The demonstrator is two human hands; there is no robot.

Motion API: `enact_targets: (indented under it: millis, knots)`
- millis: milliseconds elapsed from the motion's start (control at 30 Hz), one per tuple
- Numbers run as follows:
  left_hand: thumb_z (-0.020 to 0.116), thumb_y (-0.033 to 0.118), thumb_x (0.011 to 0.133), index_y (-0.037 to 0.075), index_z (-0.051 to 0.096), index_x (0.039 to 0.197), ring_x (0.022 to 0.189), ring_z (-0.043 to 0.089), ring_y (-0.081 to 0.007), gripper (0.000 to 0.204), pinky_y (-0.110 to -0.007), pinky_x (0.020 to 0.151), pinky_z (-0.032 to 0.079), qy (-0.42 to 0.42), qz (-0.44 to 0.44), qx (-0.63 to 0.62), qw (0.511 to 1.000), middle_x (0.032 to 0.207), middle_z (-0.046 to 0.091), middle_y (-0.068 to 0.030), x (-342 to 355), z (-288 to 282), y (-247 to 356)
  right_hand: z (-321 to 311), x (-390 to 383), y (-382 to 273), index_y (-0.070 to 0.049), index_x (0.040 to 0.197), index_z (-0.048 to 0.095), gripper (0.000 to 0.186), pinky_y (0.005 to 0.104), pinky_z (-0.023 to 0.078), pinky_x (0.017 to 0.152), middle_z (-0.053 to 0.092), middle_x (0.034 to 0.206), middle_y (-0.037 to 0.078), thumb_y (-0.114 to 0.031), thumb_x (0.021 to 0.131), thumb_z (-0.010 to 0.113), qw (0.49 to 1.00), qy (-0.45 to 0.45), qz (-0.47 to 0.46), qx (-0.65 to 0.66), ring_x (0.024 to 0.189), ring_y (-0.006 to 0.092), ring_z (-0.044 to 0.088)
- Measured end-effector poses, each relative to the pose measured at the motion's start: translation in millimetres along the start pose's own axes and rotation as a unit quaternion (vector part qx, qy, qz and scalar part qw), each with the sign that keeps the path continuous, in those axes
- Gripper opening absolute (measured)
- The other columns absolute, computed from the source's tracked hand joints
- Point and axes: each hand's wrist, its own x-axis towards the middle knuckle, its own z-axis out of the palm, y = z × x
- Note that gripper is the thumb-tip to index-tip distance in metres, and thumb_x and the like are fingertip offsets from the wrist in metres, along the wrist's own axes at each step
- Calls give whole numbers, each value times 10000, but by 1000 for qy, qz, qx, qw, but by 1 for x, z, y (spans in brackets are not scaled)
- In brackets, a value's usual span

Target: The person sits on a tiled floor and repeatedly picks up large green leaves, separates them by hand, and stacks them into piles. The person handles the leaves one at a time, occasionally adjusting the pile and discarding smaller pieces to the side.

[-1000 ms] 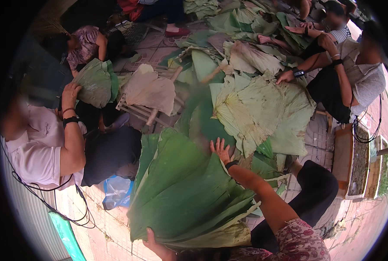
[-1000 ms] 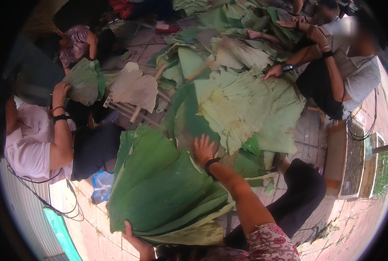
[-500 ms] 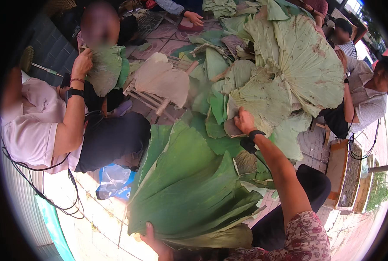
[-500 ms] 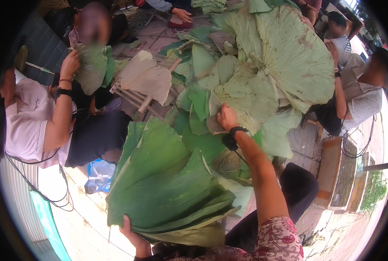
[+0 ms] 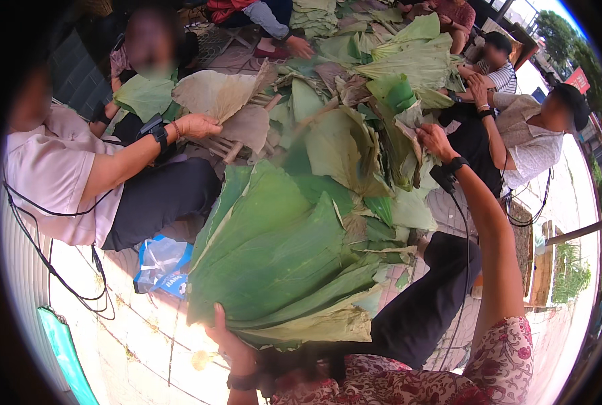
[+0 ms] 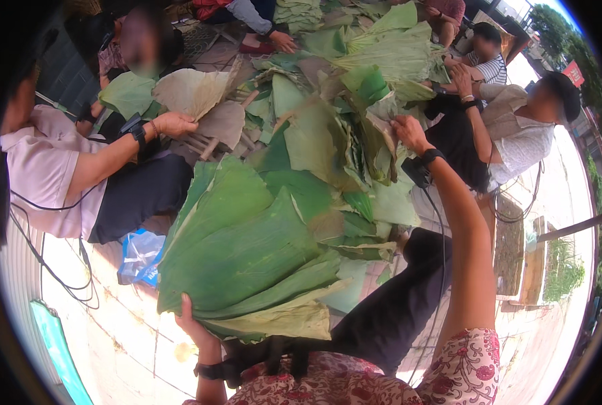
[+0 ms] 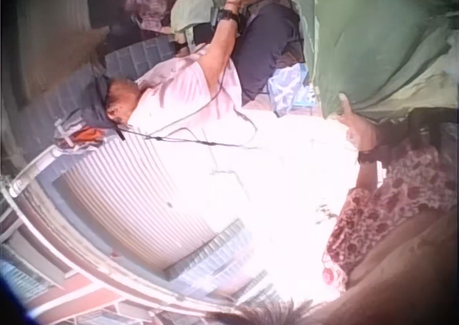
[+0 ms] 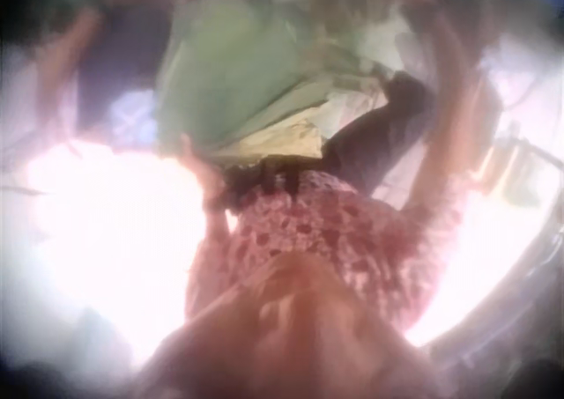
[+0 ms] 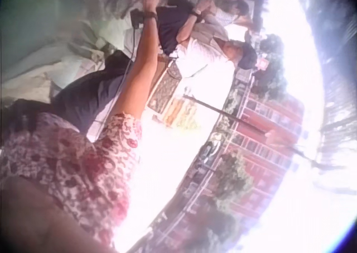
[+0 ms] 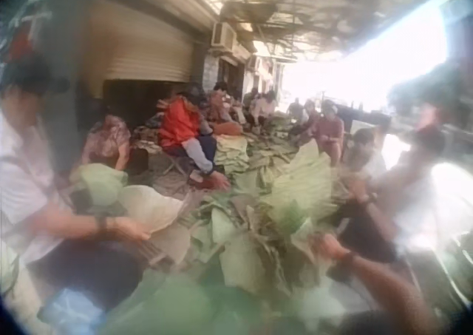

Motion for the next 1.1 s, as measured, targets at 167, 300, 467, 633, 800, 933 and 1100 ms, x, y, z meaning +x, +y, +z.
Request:
enact_targets:
  millis: [167, 300, 467, 633, 800, 933, 1100]
  knots:
    - [643, 255, 969, -73, 477, 1336, 1079, 606, -273, 519, -411, 929, 504, 1, 28, -7, 1000, 1259, 577, -172, -1, 3, 0, 53, -55, 65, 40, 954, 651, 448, 472, 509, 733, 667, 831, 267, -404, 907, 615, 979, 55, 122, 156, 799, 402, 672]
    - [654, 266, 962, -71, 476, 1342, 1087, 608, -282, 538, -423, 924, 507, 19, 9, -5, 1000, 1280, 569, -187, -2, 1, -1, 79, -105, 166, 68, 1039, 634, 566, 476, 508, 819, 661, 1017, 324, -479, 894, 614, 985, 28, 170, -13, 950, 471, 648]
    - [621, 363, 970, -29, 439, 1397, 1177, 560, -312, 608, -449, 982, 470, 40, -50, 24, 998, 1351, 532, -178, -11, 13, 7, 129, -142, 220, 115, 1172, 587, 632, 460, 480, 909, 660, 1099, 330, -466, 925, 613, 964, 48, 263, -7, 1049, 446, 640]
    - [567, 432, 982, 10, 399, 1447, 1238, 518, -322, 649, -455, 1025, 439, 9, -109, 51, 993, 1410, 486, -170, -3, 40, 5, 141, -135, 314, 73, 1168, 579, 517, 484, 488, 884, 645, 1090, 341, -386, 932, 602, 948, 189, 239, 95, 1046, 485, 619]
    - [598, 478, 954, -4, 391, 1463, 1264, 507, -332, 730, -457, 1056, 425, 87, -93, 150, 980, 1442, 475, -173, -8, 71, 10, 145, -100, 314, 82, 1198, 561, 538, 456, 492, 890, 655, 1097, 301, -361, 906, 650, 913, 211, 318, 142, 1056, 425, 623]
    - [604, 504, 940, 29, 388, 1478, 1282, 493, -331, 750, -464, 1065, 414, 68, -72, 156, 983, 1460, 464, -151, -7, 29, 10, 177, -64, 265, 89, 1223, 546, 564, 435, 494, 895, 664, 1103, 269, -340, 885, 688, 913, 144, 318, 209, 1065, 376, 627]
    - [610, 509, 934, 43, 386, 1484, 1289, 489, -330, 754, -467, 1067, 410, 66, -104, 161, 979, 1469, 459, -141, 3, 44, 4, 237, -30, 219, 98, 1253, 528, 608, 407, 498, 900, 675, 1110, 229, -315, 859, 737, 867, 68, 329, 369, 1075, 316, 631]
